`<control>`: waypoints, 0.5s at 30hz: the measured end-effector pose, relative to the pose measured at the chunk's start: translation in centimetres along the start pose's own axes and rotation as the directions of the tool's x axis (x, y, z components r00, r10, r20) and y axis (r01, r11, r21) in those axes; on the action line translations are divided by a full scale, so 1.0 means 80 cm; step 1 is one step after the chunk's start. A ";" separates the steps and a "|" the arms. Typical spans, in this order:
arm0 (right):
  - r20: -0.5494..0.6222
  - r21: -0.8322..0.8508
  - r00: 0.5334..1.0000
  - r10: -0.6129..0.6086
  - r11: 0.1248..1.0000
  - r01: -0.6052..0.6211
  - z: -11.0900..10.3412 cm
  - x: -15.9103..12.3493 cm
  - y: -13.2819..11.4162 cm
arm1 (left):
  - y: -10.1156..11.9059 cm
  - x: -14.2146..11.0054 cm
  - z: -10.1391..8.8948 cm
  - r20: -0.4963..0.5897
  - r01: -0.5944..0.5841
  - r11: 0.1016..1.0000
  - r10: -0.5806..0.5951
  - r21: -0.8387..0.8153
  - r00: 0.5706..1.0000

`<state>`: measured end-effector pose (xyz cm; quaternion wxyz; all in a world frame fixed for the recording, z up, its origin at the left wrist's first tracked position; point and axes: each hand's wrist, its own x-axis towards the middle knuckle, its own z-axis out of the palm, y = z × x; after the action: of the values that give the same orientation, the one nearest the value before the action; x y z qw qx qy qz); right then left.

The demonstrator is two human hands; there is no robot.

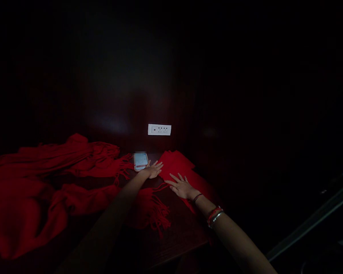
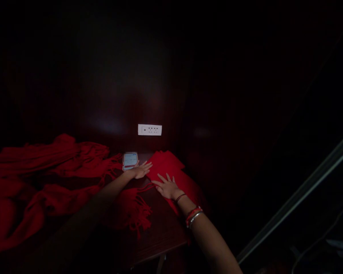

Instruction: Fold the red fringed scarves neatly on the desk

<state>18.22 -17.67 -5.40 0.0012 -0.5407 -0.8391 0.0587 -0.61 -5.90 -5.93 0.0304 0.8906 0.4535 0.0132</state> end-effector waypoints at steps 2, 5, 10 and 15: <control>-0.026 -0.004 1.000 -0.017 1.000 0.016 -0.005 -0.004 0.001 | 0.000 -0.002 -0.004 -0.034 0.025 1.000 -0.025 0.001 0.999; -0.123 -0.009 0.992 -0.040 0.999 0.040 -0.017 -0.004 -0.006 | -0.002 -0.004 -0.011 -0.119 0.119 0.993 -0.119 -0.005 0.986; -0.325 -0.151 0.944 0.049 0.983 -0.103 -0.025 0.011 -0.040 | -0.004 0.002 -0.022 -0.168 0.230 0.973 -0.228 -0.004 0.959; -0.261 -0.310 0.965 0.035 0.943 -0.119 -0.011 0.022 -0.055 | 0.001 -0.001 -0.035 -0.167 0.244 0.969 -0.237 0.026 0.957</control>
<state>13.54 -17.79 -4.16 0.0170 -0.5693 -0.8084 -0.1486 -0.74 -5.84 -3.11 -0.0260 0.8253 0.5596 0.0714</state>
